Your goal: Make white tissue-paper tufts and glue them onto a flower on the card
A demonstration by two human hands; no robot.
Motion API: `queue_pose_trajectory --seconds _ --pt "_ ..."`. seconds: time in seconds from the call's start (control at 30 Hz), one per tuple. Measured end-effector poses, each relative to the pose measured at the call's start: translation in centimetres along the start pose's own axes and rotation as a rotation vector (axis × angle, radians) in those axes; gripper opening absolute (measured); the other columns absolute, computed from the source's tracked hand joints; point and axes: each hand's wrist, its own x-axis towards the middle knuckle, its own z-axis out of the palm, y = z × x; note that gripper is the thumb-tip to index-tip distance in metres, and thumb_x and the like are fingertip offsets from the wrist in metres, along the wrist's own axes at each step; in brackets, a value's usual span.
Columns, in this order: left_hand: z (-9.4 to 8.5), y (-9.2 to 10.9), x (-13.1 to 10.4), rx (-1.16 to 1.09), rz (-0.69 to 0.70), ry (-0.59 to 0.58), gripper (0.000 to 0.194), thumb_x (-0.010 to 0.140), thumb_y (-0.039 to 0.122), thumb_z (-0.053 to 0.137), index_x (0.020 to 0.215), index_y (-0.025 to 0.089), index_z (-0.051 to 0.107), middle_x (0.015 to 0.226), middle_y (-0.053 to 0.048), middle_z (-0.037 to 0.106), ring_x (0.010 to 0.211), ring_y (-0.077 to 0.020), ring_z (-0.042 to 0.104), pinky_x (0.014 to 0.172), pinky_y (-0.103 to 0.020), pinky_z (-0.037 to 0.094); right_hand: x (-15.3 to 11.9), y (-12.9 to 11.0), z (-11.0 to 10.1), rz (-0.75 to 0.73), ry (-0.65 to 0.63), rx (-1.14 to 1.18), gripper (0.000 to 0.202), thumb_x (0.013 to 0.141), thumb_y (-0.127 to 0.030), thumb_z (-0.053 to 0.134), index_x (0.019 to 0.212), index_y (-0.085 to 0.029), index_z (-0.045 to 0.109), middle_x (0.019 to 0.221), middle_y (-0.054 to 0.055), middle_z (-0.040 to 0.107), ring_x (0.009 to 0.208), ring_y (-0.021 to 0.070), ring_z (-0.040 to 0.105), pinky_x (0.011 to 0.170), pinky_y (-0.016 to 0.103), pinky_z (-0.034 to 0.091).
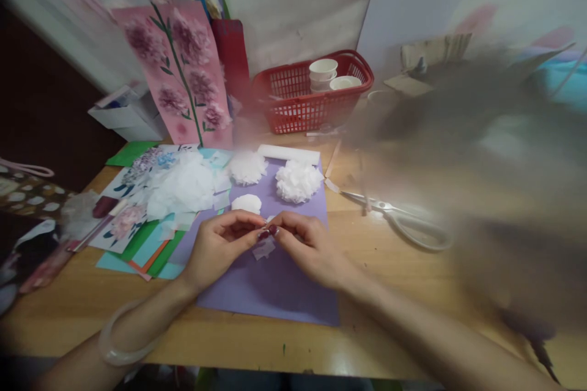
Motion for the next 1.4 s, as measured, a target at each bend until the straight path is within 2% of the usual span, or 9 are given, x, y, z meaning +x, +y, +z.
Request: queue_pose_trajectory --seconds 0.1,0.23,0.47,0.6,0.7,0.8,1.03,1.23,1.4 --pt "-0.10 -0.04 0.16 -0.037 -0.020 0.023 0.008 0.071 0.019 0.073 0.069 0.015 0.067 0.073 -0.002 0.072 0.067 -0.0126 0.068 0.065 -0.020 0.057 -0.02 -0.19 0.05 0.003 0.003 -0.034 0.025 0.089 -0.031 0.044 0.076 -0.017 0.060 0.064 -0.002 0.052 0.060 0.0122 0.046 0.059 0.024 0.038" --pt "-0.15 -0.17 0.15 -0.040 0.032 0.021 0.010 0.071 0.018 0.074 0.068 0.015 0.064 0.076 -0.004 0.072 0.071 -0.0138 0.069 0.068 -0.023 0.058 -0.08 -0.48 0.13 0.024 0.008 -0.016 0.027 0.091 -0.034 0.044 0.074 -0.018 0.058 0.060 -0.004 0.044 0.055 0.0107 0.039 0.055 0.023 0.035" --pt "-0.09 0.10 -0.17 0.032 0.179 0.021 0.013 0.070 0.014 0.076 0.065 0.015 0.063 0.079 -0.005 0.072 0.076 -0.0158 0.070 0.072 -0.025 0.060 -0.21 -0.54 0.14 0.058 0.002 0.013 0.029 0.089 -0.042 0.048 0.078 -0.018 0.060 0.067 0.000 0.053 0.064 0.0138 0.047 0.058 0.025 0.037" --pt "-0.08 0.18 -0.26 0.068 0.225 0.037 0.012 0.070 0.013 0.076 0.067 0.015 0.065 0.079 -0.005 0.074 0.076 -0.0159 0.071 0.072 -0.024 0.061 -0.22 -0.38 0.25 0.059 0.003 0.047 0.027 0.089 -0.040 0.049 0.079 -0.018 0.060 0.069 0.000 0.056 0.065 0.0141 0.049 0.059 0.025 0.038" --pt "-0.17 0.31 -0.37 0.104 0.237 0.057 0.004 0.074 0.013 0.072 0.076 0.015 0.068 0.081 -0.004 0.076 0.074 -0.0159 0.073 0.072 -0.024 0.061 -0.18 -0.23 0.30 0.037 0.014 0.054 0.024 0.089 -0.037 0.049 0.079 -0.018 0.060 0.068 0.000 0.056 0.063 0.0133 0.048 0.058 0.024 0.038" --pt "-0.29 0.39 -0.43 0.173 0.259 0.045 0.011 0.081 0.013 0.064 0.087 0.016 0.072 0.084 -0.004 0.077 0.074 -0.0147 0.073 0.071 -0.022 0.061 -0.15 -0.19 0.27 0.030 0.029 0.042 0.023 0.089 -0.035 0.049 0.081 -0.018 0.061 0.068 0.000 0.056 0.063 0.0132 0.049 0.058 0.025 0.038" --pt "-0.12 -0.17 -0.39 0.140 0.190 0.097 0.018 0.077 0.013 0.066 0.094 0.016 0.070 0.089 -0.005 0.077 0.076 -0.0162 0.074 0.074 -0.023 0.062 -0.13 -0.22 0.24 0.057 0.031 0.102 0.029 0.091 -0.039 0.048 0.078 -0.018 0.062 0.067 -0.001 0.055 0.061 0.0127 0.048 0.058 0.025 0.038" --pt "-0.17 0.24 -0.32 0.189 0.273 0.060 0.014 0.080 0.010 0.060 0.083 0.017 0.071 0.085 -0.004 0.075 0.079 -0.0149 0.072 0.073 -0.023 0.060 -0.24 -0.01 0.24 0.048 0.008 0.109 0.024 0.087 -0.038 0.051 0.088 -0.019 0.065 0.075 0.002 0.061 0.069 0.0153 0.052 0.061 0.026 0.040" --pt "-0.24 0.63 -0.20 0.250 0.327 0.074 0.020 0.078 0.006 0.058 0.082 0.018 0.074 0.084 -0.004 0.075 0.078 -0.0150 0.071 0.069 -0.022 0.060 -0.20 -0.35 0.28 0.049 0.005 0.131 0.026 0.089 -0.036 0.050 0.090 -0.018 0.068 0.068 -0.001 0.055 0.058 0.0115 0.043 0.056 0.024 0.036"
